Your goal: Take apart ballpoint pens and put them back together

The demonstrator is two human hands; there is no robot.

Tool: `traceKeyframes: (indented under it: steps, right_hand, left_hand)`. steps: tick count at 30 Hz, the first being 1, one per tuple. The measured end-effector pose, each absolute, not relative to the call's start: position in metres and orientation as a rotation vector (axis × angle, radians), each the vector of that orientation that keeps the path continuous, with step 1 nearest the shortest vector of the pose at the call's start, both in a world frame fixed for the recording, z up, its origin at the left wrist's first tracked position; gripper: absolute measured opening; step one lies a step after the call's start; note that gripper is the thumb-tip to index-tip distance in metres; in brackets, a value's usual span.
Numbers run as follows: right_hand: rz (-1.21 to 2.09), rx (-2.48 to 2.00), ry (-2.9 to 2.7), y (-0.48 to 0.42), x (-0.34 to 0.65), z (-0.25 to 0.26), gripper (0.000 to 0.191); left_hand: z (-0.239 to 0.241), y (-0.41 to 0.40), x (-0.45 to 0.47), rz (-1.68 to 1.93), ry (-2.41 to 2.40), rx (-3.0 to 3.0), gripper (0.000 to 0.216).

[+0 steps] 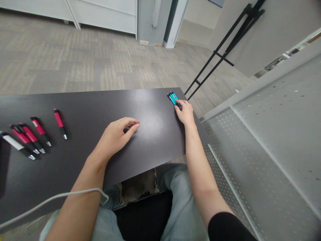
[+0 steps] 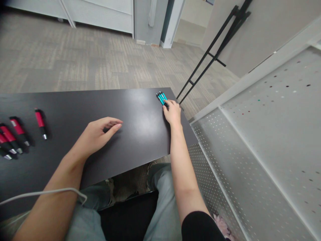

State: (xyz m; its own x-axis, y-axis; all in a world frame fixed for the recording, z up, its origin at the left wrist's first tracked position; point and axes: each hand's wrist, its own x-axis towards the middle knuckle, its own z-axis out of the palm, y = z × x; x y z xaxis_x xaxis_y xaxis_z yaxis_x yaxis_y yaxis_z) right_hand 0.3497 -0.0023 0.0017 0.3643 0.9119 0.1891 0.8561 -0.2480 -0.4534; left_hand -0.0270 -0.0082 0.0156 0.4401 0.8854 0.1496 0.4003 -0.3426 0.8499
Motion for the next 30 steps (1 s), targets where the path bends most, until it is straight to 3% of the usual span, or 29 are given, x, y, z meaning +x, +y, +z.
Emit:
traceKeyframes:
  steps: [17, 30]
  right_hand:
    - [0.114, -2.094, -1.581, -0.003, 0.351, -0.004, 0.045]
    - [-0.027, -2.012, -1.565, -0.009, 0.342, 0.021, 0.048]
  left_hand:
    - [0.016, -0.008, -0.028, 0.785, 1.087, 1.938, 0.036]
    - [0.025, -0.003, -0.046, 0.843, 1.229, 1.978, 0.023]
